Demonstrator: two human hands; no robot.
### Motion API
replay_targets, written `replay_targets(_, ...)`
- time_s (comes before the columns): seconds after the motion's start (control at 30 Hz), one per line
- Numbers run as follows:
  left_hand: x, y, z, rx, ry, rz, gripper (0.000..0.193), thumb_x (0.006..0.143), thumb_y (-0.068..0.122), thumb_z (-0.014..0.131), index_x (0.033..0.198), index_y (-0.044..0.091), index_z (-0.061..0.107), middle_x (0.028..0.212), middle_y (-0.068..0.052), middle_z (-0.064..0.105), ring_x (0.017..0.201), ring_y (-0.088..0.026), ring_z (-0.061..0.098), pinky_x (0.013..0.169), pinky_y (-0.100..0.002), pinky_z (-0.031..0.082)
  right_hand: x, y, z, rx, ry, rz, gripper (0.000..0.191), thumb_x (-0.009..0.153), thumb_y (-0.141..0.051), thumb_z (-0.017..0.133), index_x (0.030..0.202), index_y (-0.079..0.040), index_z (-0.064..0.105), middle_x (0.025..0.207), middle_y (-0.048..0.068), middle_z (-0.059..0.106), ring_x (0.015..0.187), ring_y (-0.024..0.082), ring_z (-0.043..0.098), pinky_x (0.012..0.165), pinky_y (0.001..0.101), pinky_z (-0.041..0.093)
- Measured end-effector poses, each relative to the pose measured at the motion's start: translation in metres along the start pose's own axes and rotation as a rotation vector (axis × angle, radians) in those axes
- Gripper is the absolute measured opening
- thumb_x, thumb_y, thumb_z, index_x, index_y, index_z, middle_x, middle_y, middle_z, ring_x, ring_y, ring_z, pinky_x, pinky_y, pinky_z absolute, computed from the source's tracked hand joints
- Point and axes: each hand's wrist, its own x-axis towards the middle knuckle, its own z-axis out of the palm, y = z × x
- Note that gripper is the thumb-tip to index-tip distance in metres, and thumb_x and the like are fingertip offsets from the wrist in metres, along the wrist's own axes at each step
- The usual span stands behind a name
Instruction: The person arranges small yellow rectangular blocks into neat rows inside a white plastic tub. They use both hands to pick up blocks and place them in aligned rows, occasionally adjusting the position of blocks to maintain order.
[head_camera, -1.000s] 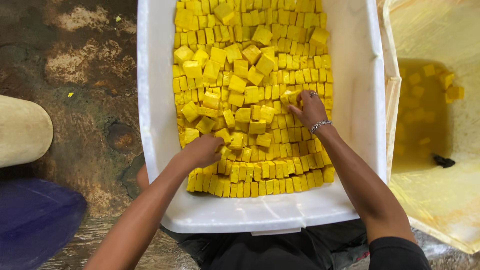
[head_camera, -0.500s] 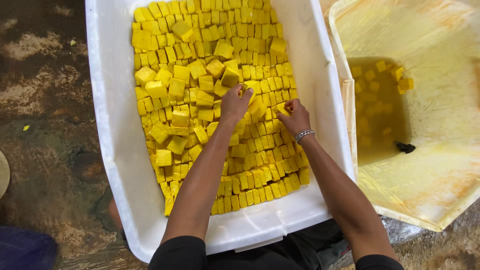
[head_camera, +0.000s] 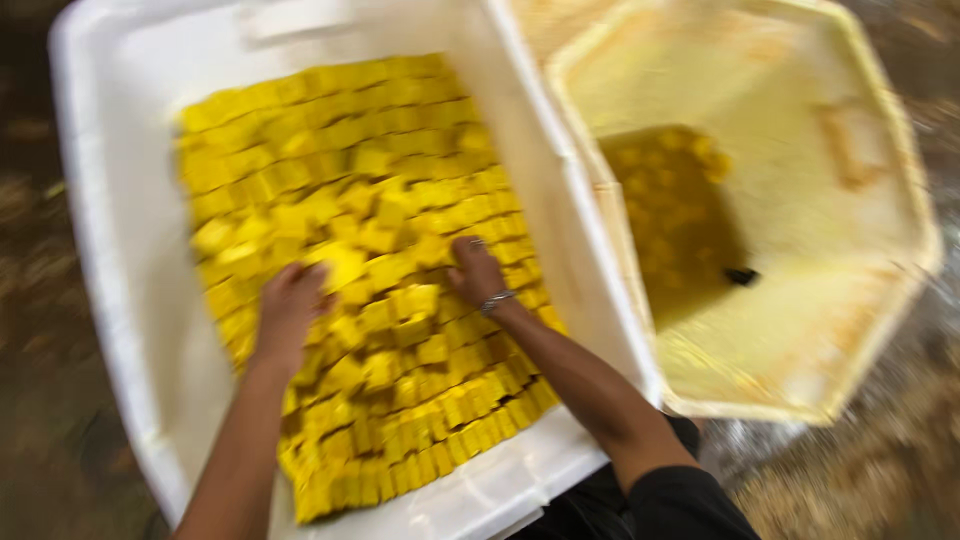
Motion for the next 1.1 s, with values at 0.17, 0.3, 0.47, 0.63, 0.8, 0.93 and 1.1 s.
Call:
replay_targets(0.17, -0.024, -0.013, -0.025, -0.275, -0.002, 0.028, 0.009, 0.106, 0.017, 0.063, 0.104, 0.009, 0.061, 0.103, -0.002, 0.063, 0.089, -0.015, 0.064, 0.087, -0.045, 0.057, -0.020, -0.011, -0.022, 0.045, -0.068, -0.032, 0.052, 0.081, -0.022, 0.073, 0.126, -0.008, 0.052, 0.117, 0.025, 0.060, 0.105, 0.045, 0.062, 0.088, 0.0522, 0.053)
replay_targets(0.3, -0.014, -0.008, -0.025, -0.324, -0.093, 0.151, 0.019, 0.114, 0.000, 0.062, 0.098, 0.001, 0.052, 0.095, -0.004, 0.052, 0.094, -0.015, 0.055, 0.102, -0.056, 0.057, -0.017, -0.008, -0.026, 0.101, -0.172, 0.175, 0.056, 0.080, -0.021, 0.075, 0.131, -0.012, 0.054, 0.122, 0.023, 0.062, 0.105, 0.041, 0.064, 0.090, 0.0496, 0.054)
replay_targets(0.47, -0.002, 0.006, -0.012, -0.229, -0.050, 0.115, 0.029, 0.099, 0.007, 0.059, 0.127, 0.002, 0.059, 0.112, -0.007, 0.060, 0.102, -0.019, 0.064, 0.091, -0.051, 0.061, 0.000, 0.037, -0.023, 0.134, -0.014, 0.128, 0.066, 0.078, -0.025, 0.083, 0.133, 0.002, 0.058, 0.137, 0.021, 0.061, 0.128, 0.035, 0.057, 0.111, 0.0428, 0.045)
replay_targets(0.63, 0.011, 0.022, -0.002, -0.290, -0.051, 0.071, 0.031, 0.094, 0.011, 0.067, 0.120, 0.000, 0.056, 0.106, -0.008, 0.065, 0.099, -0.018, 0.067, 0.091, -0.050, 0.066, 0.013, 0.049, -0.015, 0.035, -0.023, 0.206, 0.050, 0.077, -0.022, 0.086, 0.115, -0.009, 0.057, 0.105, 0.018, 0.070, 0.099, 0.039, 0.067, 0.085, 0.0488, 0.054)
replay_targets(0.8, 0.019, 0.033, -0.011, -0.324, -0.050, 0.040, 0.031, 0.094, 0.013, 0.065, 0.121, 0.003, 0.053, 0.105, -0.008, 0.067, 0.096, -0.017, 0.070, 0.087, -0.046, 0.064, 0.035, 0.010, 0.010, 0.093, -0.063, -0.178, 0.044, 0.085, -0.015, 0.080, 0.120, -0.011, 0.055, 0.122, 0.017, 0.065, 0.108, 0.040, 0.065, 0.087, 0.0460, 0.056)
replay_targets(0.93, 0.028, 0.039, -0.029, -0.349, 0.011, 0.091, 0.031, 0.096, 0.013, 0.064, 0.123, 0.004, 0.052, 0.102, -0.008, 0.063, 0.094, -0.015, 0.065, 0.088, -0.045, 0.065, 0.051, -0.005, 0.031, -0.040, -0.321, -0.174, 0.063, 0.071, -0.010, 0.082, 0.127, -0.011, 0.055, 0.135, 0.026, 0.053, 0.099, 0.046, 0.062, 0.080, 0.0491, 0.055)
replay_targets(1.1, 0.039, 0.048, -0.050, -0.427, 0.129, 0.150, 0.030, 0.096, 0.009, 0.063, 0.121, 0.004, 0.048, 0.100, -0.010, 0.059, 0.087, -0.016, 0.059, 0.089, -0.047, 0.067, 0.070, -0.026, 0.041, 0.223, -0.220, 0.159, 0.059, 0.079, -0.023, 0.084, 0.128, -0.014, 0.053, 0.104, 0.015, 0.069, 0.085, 0.031, 0.069, 0.075, 0.0419, 0.059)
